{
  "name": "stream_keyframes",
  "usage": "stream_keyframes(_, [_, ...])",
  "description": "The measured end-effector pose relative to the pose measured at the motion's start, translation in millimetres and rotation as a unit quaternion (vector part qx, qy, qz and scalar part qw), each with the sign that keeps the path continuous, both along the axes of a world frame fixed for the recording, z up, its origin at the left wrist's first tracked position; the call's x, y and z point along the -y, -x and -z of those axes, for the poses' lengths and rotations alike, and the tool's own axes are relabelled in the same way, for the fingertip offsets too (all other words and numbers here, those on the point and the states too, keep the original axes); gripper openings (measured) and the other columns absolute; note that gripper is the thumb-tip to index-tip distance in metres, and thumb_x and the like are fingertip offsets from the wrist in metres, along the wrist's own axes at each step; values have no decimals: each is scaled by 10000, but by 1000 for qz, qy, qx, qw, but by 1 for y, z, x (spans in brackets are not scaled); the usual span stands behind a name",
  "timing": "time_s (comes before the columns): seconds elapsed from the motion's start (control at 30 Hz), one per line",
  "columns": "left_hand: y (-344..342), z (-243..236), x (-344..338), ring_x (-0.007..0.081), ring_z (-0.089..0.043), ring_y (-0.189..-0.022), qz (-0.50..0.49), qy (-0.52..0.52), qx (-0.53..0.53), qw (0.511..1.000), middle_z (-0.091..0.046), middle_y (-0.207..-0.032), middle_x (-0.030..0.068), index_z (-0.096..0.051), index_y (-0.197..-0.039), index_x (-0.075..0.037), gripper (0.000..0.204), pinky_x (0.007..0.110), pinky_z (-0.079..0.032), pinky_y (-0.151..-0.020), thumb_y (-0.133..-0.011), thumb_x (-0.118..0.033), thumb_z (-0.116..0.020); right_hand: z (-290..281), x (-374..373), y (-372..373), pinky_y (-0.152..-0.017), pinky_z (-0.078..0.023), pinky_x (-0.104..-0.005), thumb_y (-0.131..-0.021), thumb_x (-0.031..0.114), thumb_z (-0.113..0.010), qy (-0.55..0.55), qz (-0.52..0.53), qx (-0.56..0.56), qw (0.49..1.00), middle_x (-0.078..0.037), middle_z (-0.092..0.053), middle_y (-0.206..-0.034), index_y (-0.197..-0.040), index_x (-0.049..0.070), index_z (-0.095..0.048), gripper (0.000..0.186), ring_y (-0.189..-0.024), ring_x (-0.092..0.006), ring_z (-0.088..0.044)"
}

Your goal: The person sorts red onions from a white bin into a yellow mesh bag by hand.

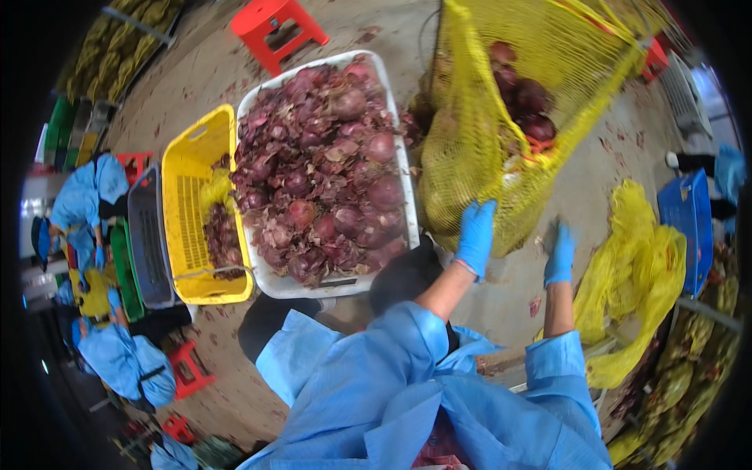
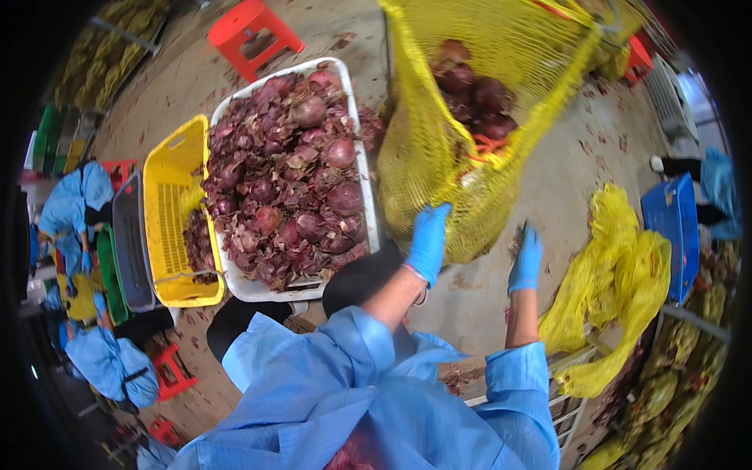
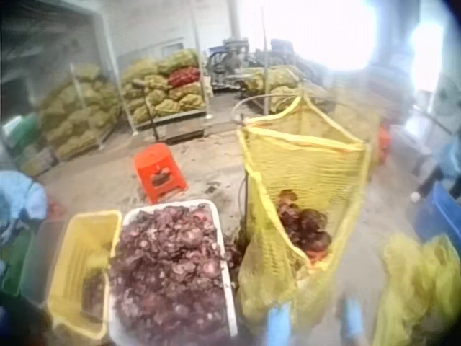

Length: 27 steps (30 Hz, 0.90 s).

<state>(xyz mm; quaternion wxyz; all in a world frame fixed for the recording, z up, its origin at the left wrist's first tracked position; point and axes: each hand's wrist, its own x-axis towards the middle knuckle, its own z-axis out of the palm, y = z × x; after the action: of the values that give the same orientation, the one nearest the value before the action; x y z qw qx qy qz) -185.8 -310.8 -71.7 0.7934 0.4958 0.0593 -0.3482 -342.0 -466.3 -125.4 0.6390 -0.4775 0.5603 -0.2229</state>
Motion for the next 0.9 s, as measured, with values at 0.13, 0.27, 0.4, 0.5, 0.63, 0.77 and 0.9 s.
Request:
stream_keyframes(0.13, [5,-24,-2,101,-524,-768,-1,32,-83,996,-620,-871,-6,-649,-974,12,259,275,-443,-725,-862,-202,-554,77,-40,6,-909,-412,-546,-867,650,-500,-334,110,52,935,-48,-525,-1297,-1292,200,-502,620,-1154,-304,-482])
stream_keyframes(0.27, [19,-38,-1,100,-463,-672,53,26,-117,991,-540,-733,-31,-639,-847,0,240,279,-394,-620,-845,-224,-555,80,-79,0,-991,-399,-528,-925,564,-445,-331,61,278,900,-89,-491,-1344,-1350,132,-440,606,-1193,-331,-478])
stream_keyframes(0.4, [4,-60,-31,178,-518,-1012,172,-16,-95,980,-556,-1088,96,-604,-1035,30,291,310,-426,-880,-852,-196,-579,67,-78,10,-1020,-388,-509,-951,502,-420,-282,-6,337,898,-120,-465,-1371,-1385,101,-391,592,-1215,-334,-467])
stream_keyframes(0.5, [10,-65,-42,184,-527,-939,140,60,-48,987,-553,-1000,90,-592,-996,1,218,317,-436,-850,-892,-186,-549,58,-66,26,-1042,-381,-495,-971,456,-402,-216,-75,399,888,-144,-445,-1391,-1411,77,-354,583,-1232,-335,-459])
stream_keyframes(0.63, [7,-47,-45,247,-521,-975,221,84,49,970,-538,-1037,124,-603,-982,-41,151,321,-427,-872,-900,-133,-516,52,-48,20,-1071,-370,-476,-998,394,-378,-166,-147,465,857,-175,-418,-1418,-1446,45,-306,573,-1254,-337,-447])
stream_keyframes(0.77, [-1,-57,-25,118,-546,-864,268,45,197,942,-578,-912,40,-635,-1035,21,244,266,-451,-801,-880,-126,-517,103,-30,52,-1051,-392,-460,-1006,384,-365,-158,-96,441,878,-122,-465,-1391,-1410,62,-367,517,-1233,-303,-475])
stream_keyframes(0.9, [13,-45,37,121,-573,-879,167,142,-51,974,-639,-954,34,-620,-1076,27,265,263,-460,-820,-883,-136,-540,127,-11,46,-1018,-419,-443,-1004,390,-377,-215,-2,329,919,-78,-518,-1338,-1351,77,-433,470,-1196,-271,-505])
